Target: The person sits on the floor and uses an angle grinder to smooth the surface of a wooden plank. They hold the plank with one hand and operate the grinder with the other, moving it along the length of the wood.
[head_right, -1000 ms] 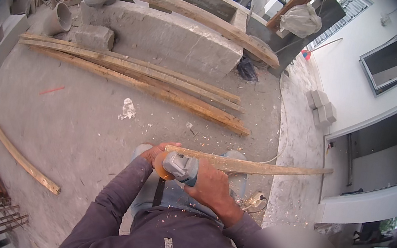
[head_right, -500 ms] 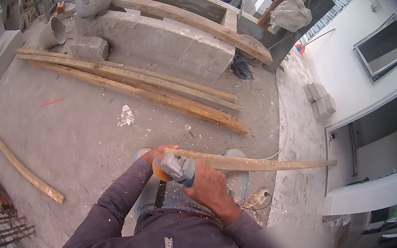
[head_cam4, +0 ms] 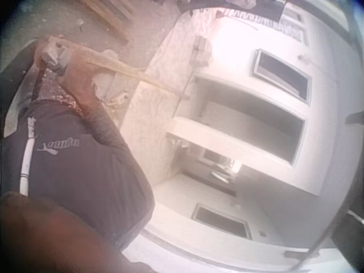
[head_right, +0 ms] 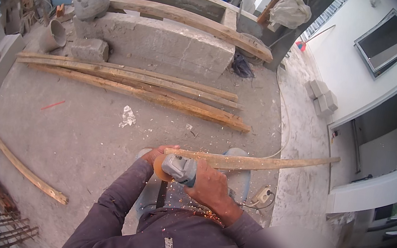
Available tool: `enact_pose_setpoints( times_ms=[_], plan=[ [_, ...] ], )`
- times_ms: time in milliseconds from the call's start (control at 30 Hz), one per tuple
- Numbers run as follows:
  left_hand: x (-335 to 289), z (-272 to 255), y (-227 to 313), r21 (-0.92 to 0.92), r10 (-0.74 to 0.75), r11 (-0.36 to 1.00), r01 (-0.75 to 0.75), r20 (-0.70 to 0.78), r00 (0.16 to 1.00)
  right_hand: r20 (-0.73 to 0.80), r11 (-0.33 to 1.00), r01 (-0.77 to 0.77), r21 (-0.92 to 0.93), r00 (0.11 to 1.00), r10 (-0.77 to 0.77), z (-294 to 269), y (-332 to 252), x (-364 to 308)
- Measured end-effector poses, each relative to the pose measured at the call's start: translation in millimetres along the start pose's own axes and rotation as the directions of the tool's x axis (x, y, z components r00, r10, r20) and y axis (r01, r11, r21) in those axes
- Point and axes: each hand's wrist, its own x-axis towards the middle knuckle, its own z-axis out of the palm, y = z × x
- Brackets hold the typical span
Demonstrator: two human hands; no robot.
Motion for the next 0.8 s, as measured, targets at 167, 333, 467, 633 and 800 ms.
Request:
enact_pose_setpoints(
  times_ms=[167, 333, 467, 633, 800],
  plan=[
    [0, 6, -1, 0.004, -0.012, 1.000, 0.012, -0.085, 0.996, -0.017, 1.000, 0.013, 0.008, 1.000, -0.013, 2, 2, 0],
    [4, -11, 0, 0.082, 0.017, 0.997, -0.013, -0.051, 0.999, -0.010, 1.000, -0.016, 0.006, 1.000, 0.016, 2, 5, -3],
    [4, -10, 0, 0.174, 0.060, 0.984, -0.043, -0.091, 0.994, 0.044, 0.999, -0.037, -0.009, 0.998, 0.037, -9, 4, -4],
    [-2, 3, 2, 0.161, 0.048, 0.986, -0.034, -0.087, 0.995, 0.032, 0.999, 0.043, 0.025, 0.999, -0.044, -15, 27, -17],
    [-2, 3, 0, 0.146, 0.058, 0.988, -0.044, -0.096, 0.994, 0.000, 0.999, 0.008, 0.035, 1.000, -0.008, -10, 34, -21]
  ],
)
